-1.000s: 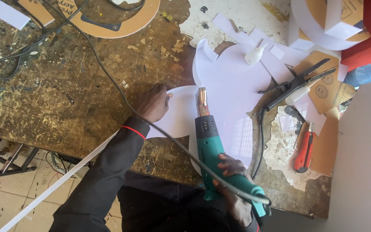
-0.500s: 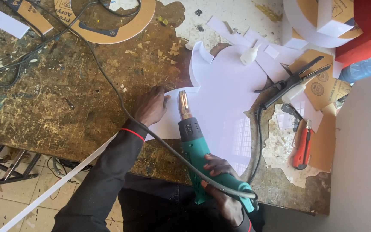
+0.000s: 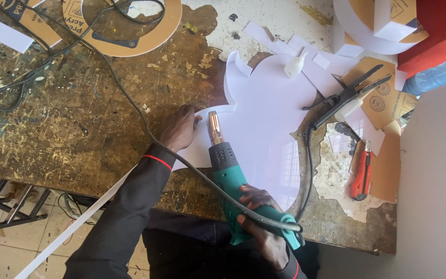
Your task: The person is attaching a thin acrylic strip to a larger acrylic shape to create a border, using a heat gun to soften the strip and glue to secure it.
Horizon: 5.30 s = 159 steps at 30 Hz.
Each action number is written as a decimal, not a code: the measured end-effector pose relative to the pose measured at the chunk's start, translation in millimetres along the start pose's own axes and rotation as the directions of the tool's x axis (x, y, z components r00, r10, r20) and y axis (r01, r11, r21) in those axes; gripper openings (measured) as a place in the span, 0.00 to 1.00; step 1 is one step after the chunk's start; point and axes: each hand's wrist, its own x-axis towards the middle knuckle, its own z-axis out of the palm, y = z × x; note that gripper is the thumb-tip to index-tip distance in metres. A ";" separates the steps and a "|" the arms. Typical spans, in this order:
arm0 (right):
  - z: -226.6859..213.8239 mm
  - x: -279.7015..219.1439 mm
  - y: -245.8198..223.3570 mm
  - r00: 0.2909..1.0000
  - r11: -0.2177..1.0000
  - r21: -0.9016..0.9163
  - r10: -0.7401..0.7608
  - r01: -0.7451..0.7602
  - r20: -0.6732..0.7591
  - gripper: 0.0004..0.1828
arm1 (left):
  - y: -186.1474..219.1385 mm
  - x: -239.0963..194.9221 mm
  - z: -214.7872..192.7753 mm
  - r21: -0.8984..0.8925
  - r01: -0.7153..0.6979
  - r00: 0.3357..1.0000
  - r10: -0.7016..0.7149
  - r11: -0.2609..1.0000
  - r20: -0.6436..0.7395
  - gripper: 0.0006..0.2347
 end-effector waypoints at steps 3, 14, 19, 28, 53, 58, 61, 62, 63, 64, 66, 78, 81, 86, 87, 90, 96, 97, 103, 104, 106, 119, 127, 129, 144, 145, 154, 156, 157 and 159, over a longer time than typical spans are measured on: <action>-1.5 -0.9 -1.0 1.000 1.000 -0.010 0.016 -0.016 -0.009 0.11 | 1.4 0.2 0.1 0.024 0.020 1.000 -0.020 1.000 0.019 0.12; -7.0 -5.1 8.5 0.998 0.999 0.007 0.053 -0.053 -0.035 0.12 | 0.1 5.2 -0.3 -0.033 0.051 0.997 -0.049 0.998 0.062 0.09; -1.9 -5.1 -2.6 0.999 0.999 -0.032 0.012 -0.013 -0.041 0.11 | 12.9 0.5 -18.8 -0.056 0.125 0.987 -0.118 0.991 0.112 0.11; -20.4 -14.3 -5.0 0.992 0.986 -0.165 0.010 -0.031 -0.128 0.12 | 15.8 -0.4 -26.3 -0.104 0.127 0.986 -0.114 0.986 0.119 0.06; -6.5 -11.4 -9.5 0.986 0.976 -0.201 0.054 -0.086 -0.158 0.15 | 10.5 3.4 -18.5 -0.055 0.108 0.990 -0.102 0.993 0.096 0.08; -16.4 -2.9 -12.4 0.983 0.962 -0.272 -0.039 -0.012 -0.180 0.12 | 11.0 2.0 -21.5 -0.041 0.082 0.994 -0.079 0.996 0.082 0.08; -21.1 4.8 -9.0 0.975 0.967 -0.248 -0.105 0.055 -0.196 0.10 | 10.5 4.0 -20.0 -0.084 0.106 0.989 -0.096 0.991 0.113 0.05; -23.0 8.6 -7.6 0.975 0.959 -0.270 -0.139 0.089 -0.172 0.11 | 9.4 5.4 -17.7 -0.082 0.099 0.991 -0.091 0.992 0.102 0.08; -24.5 12.4 -5.9 0.974 0.949 -0.290 -0.171 0.123 -0.147 0.12 | 7.5 6.1 -15.2 -0.079 0.094 0.992 -0.087 0.992 0.091 0.10; -29.2 21.1 -0.7 0.975 0.949 -0.289 -0.171 0.124 -0.143 0.12 | 10.8 3.6 -21.6 -0.080 0.098 0.992 -0.090 0.992 0.089 0.10; -39.0 38.3 9.3 0.962 0.924 -0.300 -0.268 0.238 -0.061 0.13 | 18.1 -1.7 -33.7 -0.122 0.142 0.981 -0.124 0.982 0.147 0.08; 46.3 256.3 -15.1 0.880 0.844 -0.436 -0.430 0.312 -0.203 0.11 | -6.0 4.2 11.4 -0.091 0.016 1.000 -0.016 0.996 -0.001 0.13; 52.2 295.3 47.7 0.863 0.852 -0.433 -0.430 0.292 -0.264 0.15 | -1.4 1.5 7.8 -0.113 0.042 0.999 -0.045 0.993 -0.028 0.11; 81.0 352.4 73.9 0.858 0.910 -0.344 -0.357 0.230 -0.370 0.20 | -4.6 3.4 15.1 -0.078 0.037 0.995 -0.043 0.996 -0.085 0.12; 85.7 364.3 85.5 0.850 0.924 -0.317 -0.336 0.214 -0.405 0.21 | -3.5 0.9 14.2 -0.048 0.023 0.994 -0.028 0.999 -0.102 0.12; 106.7 386.7 111.1 0.842 0.944 -0.325 -0.218 0.054 -0.494 0.18 | 1.7 -6.5 -0.8 -0.078 -0.002 0.993 -0.008 0.997 -0.120 0.12; 133.7 377.1 85.5 0.933 0.726 -0.688 -0.249 0.003 -0.259 0.34 | 2.2 -7.3 -6.4 -0.195 -0.007 0.995 -0.013 0.981 -0.099 0.12; 133.8 377.0 96.3 0.932 0.722 -0.692 -0.248 -0.004 -0.264 0.34 | -0.2 -4.1 0.8 -0.199 -0.013 0.996 -0.006 0.980 -0.094 0.12; 135.0 390.7 162.7 0.952 0.503 -0.861 -0.222 -0.072 -0.210 0.42 | -3.7 -0.8 9.7 -0.074 -0.042 0.986 0.030 0.996 -0.164 0.13; 136.0 389.3 163.3 0.962 0.488 -0.869 -0.193 -0.078 -0.195 0.43 | -6.5 -0.9 15.3 -0.072 -0.049 0.986 0.036 0.996 -0.166 0.12; 133.9 393.4 162.2 0.968 0.470 -0.879 -0.174 -0.080 -0.181 0.45 | -11.2 6.3 25.3 -0.071 -0.062 0.983 0.049 0.996 -0.175 0.12; -12.7 276.7 103.5 0.971 0.731 -0.639 -0.199 0.237 0.133 0.44 | -10.4 8.1 18.2 -0.106 0.002 1.000 -0.004 0.994 -0.023 0.12; -83.3 137.2 130.7 0.959 0.350 -0.908 0.082 0.228 0.273 0.45 | -7.3 2.0 27.2 0.008 0.006 0.999 -0.005 1.000 -0.045 0.11; -85.1 131.8 130.4 0.969 0.265 -0.940 0.068 0.212 0.238 0.42 | -3.6 7.4 30.2 0.024 -0.053 0.995 0.054 0.998 -0.081 0.10; -40.5 189.5 140.8 0.896 0.469 -0.775 -0.345 0.424 0.281 0.10 | 40.6 -8.7 5.6 0.018 -0.110 0.993 0.111 0.994 -0.045 0.12; -38.4 197.5 153.2 0.900 0.478 -0.773 -0.333 0.417 0.279 0.10 | 44.1 -10.0 -2.2 0.015 -0.104 0.994 0.104 0.995 -0.032 0.12; -37.7 213.1 174.4 0.846 0.480 -0.706 -0.402 0.521 0.350 0.01 | 45.1 -10.6 -60.0 0.013 -0.107 0.978 0.103 0.994 0.182 0.11; -35.9 212.7 176.4 0.829 0.504 -0.676 -0.460 0.538 0.317 0.02 | 32.3 -20.8 -73.1 0.028 -0.039 0.950 0.028 0.999 0.312 0.07; -33.7 216.3 165.9 0.840 0.520 -0.672 -0.442 0.527 0.316 0.02 | 27.9 -30.2 -67.0 0.024 -0.026 0.943 0.016 0.999 0.331 0.07; -30.0 227.5 146.3 0.830 0.518 -0.649 -0.373 0.557 0.414 0.04 | 19.6 -48.4 -55.0 0.190 -0.093 0.970 0.046 0.977 0.237 0.07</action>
